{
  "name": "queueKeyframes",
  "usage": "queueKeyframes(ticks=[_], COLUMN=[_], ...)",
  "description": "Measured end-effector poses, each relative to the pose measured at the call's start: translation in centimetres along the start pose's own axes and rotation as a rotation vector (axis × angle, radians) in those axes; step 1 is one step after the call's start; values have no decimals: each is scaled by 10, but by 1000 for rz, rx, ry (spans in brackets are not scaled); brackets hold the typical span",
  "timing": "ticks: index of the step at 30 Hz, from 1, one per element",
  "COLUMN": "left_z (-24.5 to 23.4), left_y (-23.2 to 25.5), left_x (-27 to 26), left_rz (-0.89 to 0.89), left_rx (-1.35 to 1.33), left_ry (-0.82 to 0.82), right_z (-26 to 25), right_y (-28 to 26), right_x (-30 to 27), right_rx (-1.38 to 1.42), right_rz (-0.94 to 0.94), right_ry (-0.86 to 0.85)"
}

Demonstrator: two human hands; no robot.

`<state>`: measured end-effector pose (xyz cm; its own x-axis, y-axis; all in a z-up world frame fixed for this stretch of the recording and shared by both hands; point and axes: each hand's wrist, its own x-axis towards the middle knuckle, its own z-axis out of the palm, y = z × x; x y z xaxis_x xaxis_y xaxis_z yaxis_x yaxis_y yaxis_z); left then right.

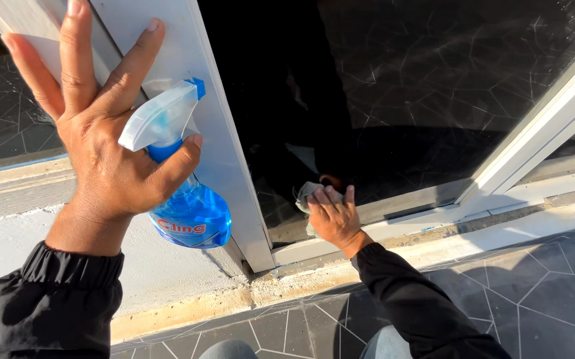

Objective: The person sprays a cleaning liquid onto a glass door and wipes the surface using a cloth.

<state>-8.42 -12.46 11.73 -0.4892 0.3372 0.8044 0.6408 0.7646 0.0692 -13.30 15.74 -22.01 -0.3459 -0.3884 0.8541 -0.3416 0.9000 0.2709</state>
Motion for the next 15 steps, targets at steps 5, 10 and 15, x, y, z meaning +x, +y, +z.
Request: queueKeyframes(ticks=[5, 10, 15], left_z=[11, 13, 12], left_y=[-7, -5, -4], left_x=[-4, -3, -5], left_rz=[47, 261, 365], left_rx=[25, -144, 99], left_ry=[12, -49, -28], right_z=[-62, -64, -6], right_y=[125, 150, 45], right_x=[-32, -73, -69], right_rx=[-168, 118, 139], right_rz=[721, 1010, 1390], right_ry=[-93, 88, 167])
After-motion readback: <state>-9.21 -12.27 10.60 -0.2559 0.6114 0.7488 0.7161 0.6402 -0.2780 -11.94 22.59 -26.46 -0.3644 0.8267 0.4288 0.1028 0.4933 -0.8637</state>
